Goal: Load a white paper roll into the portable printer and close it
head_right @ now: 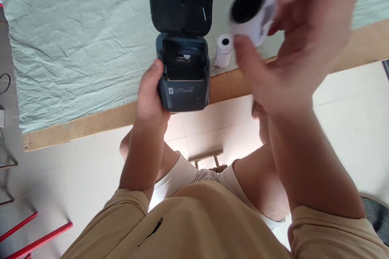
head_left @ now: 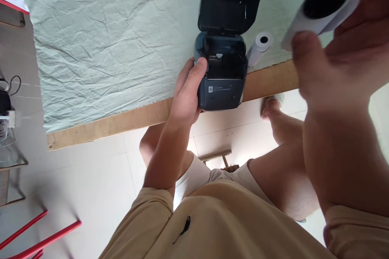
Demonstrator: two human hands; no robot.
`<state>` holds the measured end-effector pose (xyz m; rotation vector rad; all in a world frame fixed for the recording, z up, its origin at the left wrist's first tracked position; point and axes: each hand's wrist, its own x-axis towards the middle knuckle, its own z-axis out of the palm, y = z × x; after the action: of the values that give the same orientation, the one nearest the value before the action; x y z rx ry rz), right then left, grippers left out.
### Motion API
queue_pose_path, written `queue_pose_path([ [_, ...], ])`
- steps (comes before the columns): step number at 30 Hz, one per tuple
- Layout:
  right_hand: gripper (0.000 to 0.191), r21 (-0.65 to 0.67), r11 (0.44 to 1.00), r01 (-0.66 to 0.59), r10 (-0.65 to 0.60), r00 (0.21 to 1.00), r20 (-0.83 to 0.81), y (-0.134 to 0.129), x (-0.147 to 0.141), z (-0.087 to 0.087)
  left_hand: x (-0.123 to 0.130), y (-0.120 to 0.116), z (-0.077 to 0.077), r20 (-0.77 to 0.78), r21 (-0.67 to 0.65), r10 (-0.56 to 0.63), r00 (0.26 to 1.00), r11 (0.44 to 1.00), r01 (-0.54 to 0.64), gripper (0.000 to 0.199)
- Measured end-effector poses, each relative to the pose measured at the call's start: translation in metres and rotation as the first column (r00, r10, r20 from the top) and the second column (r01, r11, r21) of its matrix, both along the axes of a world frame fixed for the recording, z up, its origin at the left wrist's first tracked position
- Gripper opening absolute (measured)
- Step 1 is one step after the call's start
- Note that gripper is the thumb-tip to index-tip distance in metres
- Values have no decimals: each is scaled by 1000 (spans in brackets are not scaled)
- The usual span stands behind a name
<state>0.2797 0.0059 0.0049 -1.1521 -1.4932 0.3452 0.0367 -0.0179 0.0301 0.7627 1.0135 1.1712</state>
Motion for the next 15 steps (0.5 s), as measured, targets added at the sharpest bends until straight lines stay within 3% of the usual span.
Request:
queue_pose_path([
  [1,58,165,986,-15,2,997,75,-5,-14,7,-1,0,0,-16,-4,4,1000,1000,-4,62],
  [2,48,200,976,-81,46,983,177,-9,-29,14,-3,1,1,-22,-4,-7,1000,1000,7,59],
  [5,38,198,975,-99,23,936,351,-16,-62,27,-11,4,-1,7,22,-88,996,996,88,41],
  [9,32,115,993,-1,-56,871,489,-14,-72,27,-15,5,-3,39,61,-126,991,990,123,20],
  [15,24,116,993,-33,-28,872,488,-12,-72,25,-7,0,1,-22,57,-73,997,996,74,49],
])
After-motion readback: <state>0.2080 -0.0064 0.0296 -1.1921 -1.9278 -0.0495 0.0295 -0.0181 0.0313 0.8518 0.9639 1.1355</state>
